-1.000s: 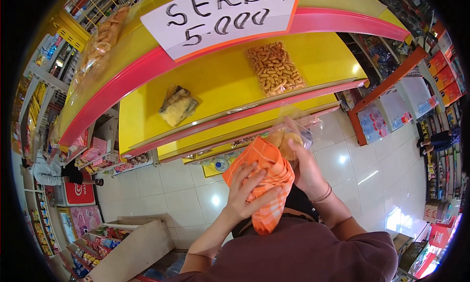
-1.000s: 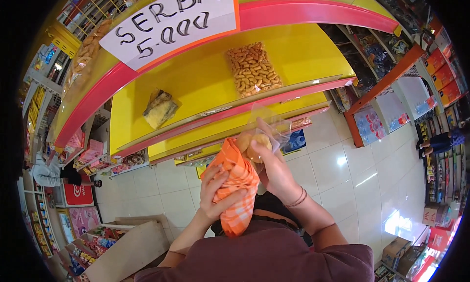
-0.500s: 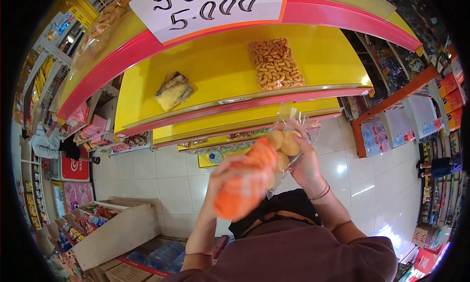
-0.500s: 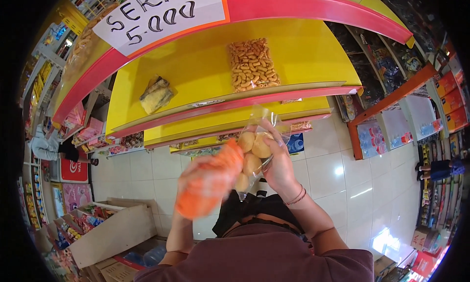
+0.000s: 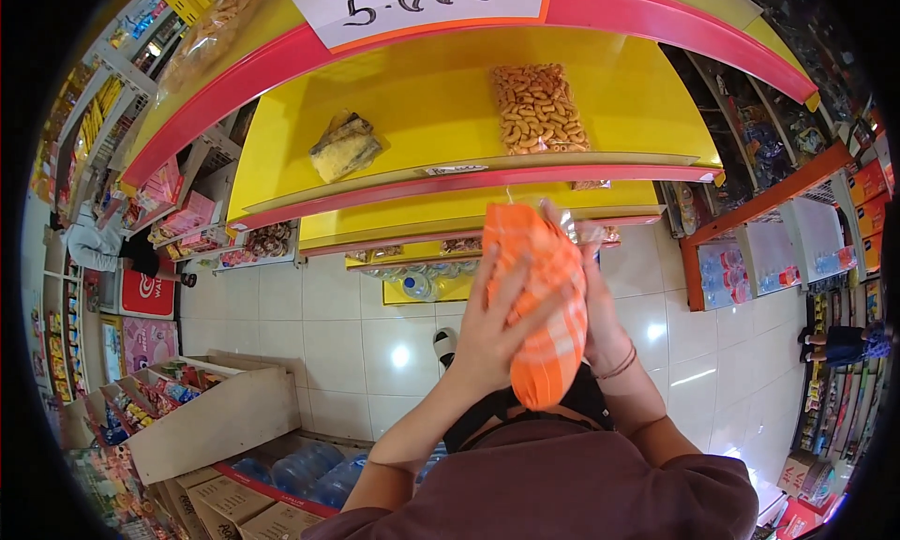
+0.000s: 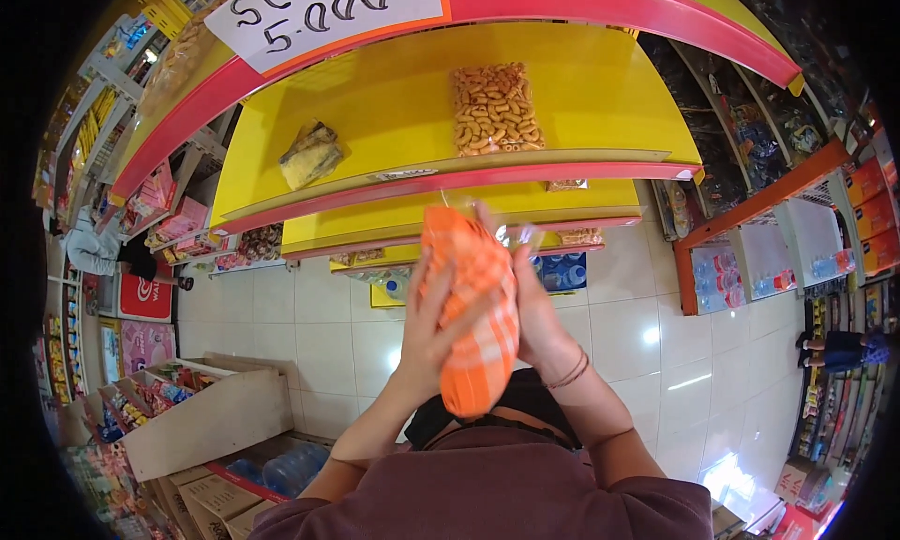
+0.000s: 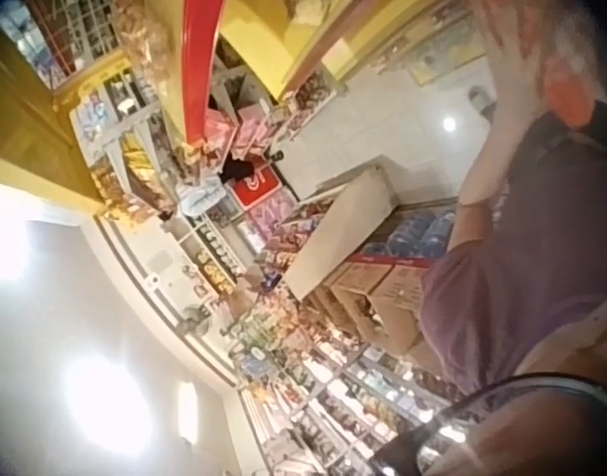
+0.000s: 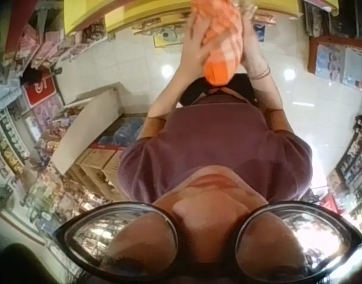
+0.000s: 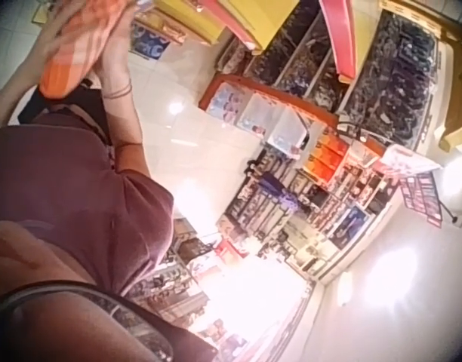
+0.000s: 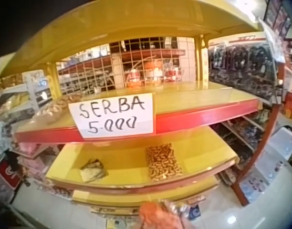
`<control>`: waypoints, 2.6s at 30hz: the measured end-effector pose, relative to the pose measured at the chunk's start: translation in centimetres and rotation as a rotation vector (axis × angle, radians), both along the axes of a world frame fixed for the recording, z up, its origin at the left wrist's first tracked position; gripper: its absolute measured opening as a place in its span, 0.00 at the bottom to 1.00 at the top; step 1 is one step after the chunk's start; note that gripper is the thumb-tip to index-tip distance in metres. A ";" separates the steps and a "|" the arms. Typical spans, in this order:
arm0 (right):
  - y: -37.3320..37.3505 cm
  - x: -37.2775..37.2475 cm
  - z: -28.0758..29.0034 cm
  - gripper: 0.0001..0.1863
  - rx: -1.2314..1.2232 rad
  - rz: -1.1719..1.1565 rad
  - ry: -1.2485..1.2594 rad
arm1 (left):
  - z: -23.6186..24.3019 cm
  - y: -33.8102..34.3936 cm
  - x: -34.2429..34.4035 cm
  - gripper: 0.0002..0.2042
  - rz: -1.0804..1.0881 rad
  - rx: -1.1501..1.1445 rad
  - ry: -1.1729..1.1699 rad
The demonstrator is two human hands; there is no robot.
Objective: Cleaning and organizing snack bags on grocery store shelves using a cloth.
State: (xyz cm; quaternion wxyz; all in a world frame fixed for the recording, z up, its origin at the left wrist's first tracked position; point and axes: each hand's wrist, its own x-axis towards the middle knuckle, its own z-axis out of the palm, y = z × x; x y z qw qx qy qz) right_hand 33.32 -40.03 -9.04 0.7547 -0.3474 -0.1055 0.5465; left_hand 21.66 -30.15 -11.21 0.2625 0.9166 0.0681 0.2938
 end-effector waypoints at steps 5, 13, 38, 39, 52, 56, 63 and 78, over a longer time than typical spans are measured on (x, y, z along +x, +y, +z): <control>0.1 -0.2 0.9 0.35 0.016 -0.041 -0.129 | -0.8 -1.4 0.1 0.30 0.105 -0.576 -0.087; 0.8 1.0 1.6 0.31 0.252 -0.139 0.010 | -3.4 -2.5 -2.3 0.25 0.008 0.230 -0.192; 10.3 6.8 3.8 0.28 0.156 0.094 -0.846 | -5.4 3.7 -5.8 0.24 0.027 -2.135 0.058; 12.1 7.7 4.8 0.26 0.080 0.080 -0.904 | -5.3 4.0 -6.0 0.23 0.111 -2.086 0.084; 21.7 15.6 3.0 0.25 -0.573 0.084 -1.242 | -5.2 8.4 -8.9 0.22 0.179 -1.964 0.227; 21.7 15.0 2.6 0.30 -0.713 0.025 -1.472 | -6.6 10.7 -10.2 0.22 0.130 -2.013 0.160; 21.4 13.5 1.1 0.30 -0.623 -0.396 -1.891 | -6.4 14.0 -11.8 0.22 0.154 -1.996 0.189; 32.9 1.6 0.3 0.25 -0.421 -0.010 -2.001 | -4.4 19.7 -15.4 0.22 0.219 -1.952 0.175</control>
